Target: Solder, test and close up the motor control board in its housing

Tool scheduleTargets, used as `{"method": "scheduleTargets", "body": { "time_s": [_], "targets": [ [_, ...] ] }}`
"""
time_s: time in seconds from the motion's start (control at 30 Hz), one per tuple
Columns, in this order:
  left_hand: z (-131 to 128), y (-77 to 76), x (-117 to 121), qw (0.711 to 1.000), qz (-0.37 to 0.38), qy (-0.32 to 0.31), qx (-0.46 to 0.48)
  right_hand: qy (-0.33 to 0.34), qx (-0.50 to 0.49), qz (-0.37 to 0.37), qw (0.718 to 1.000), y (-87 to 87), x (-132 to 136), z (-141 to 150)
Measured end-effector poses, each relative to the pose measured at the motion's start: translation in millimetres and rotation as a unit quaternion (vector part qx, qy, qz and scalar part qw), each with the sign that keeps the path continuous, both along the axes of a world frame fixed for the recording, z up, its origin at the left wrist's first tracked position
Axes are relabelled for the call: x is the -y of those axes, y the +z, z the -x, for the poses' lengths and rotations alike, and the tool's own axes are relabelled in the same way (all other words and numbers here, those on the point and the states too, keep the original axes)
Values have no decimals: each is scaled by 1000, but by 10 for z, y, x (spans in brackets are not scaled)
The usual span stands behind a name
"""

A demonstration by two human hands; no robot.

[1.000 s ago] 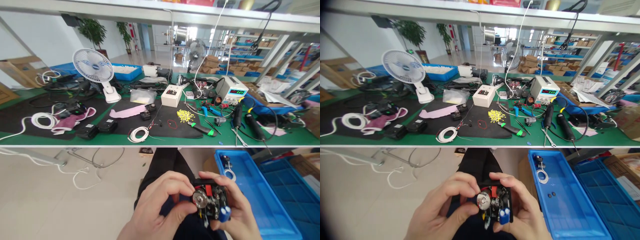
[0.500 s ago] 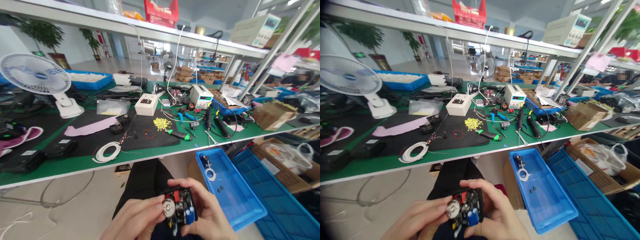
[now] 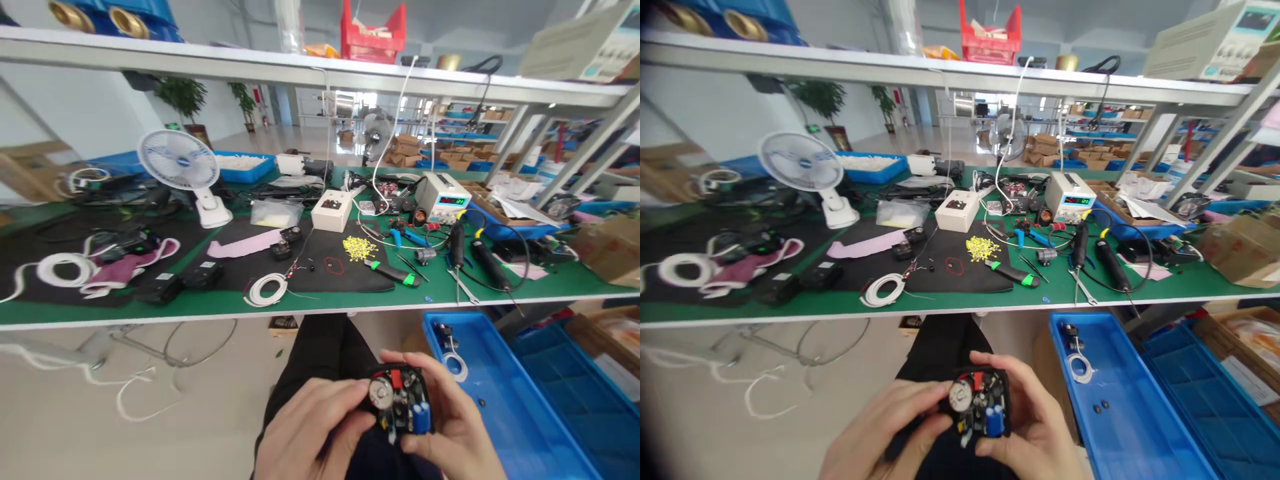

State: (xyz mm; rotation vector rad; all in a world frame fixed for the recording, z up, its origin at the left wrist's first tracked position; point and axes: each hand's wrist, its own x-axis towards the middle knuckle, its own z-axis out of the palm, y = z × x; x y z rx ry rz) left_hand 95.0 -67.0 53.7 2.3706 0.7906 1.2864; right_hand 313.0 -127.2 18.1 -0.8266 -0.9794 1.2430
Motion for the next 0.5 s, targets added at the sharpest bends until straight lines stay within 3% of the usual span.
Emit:
{"method": "scheduleTargets", "body": {
  "time_s": [0.1,0.27,0.5],
  "targets": [
    [-49,11,28,999,6,4,45,12,39,-5,999,-87,23,-69],
    [0,20,25,1000,12,14,7,28,87,-5,996,-211,31,-136],
    [44,-43,75,998,55,-10,10,37,102,51,993,-229,17,-153]
  ]
}}
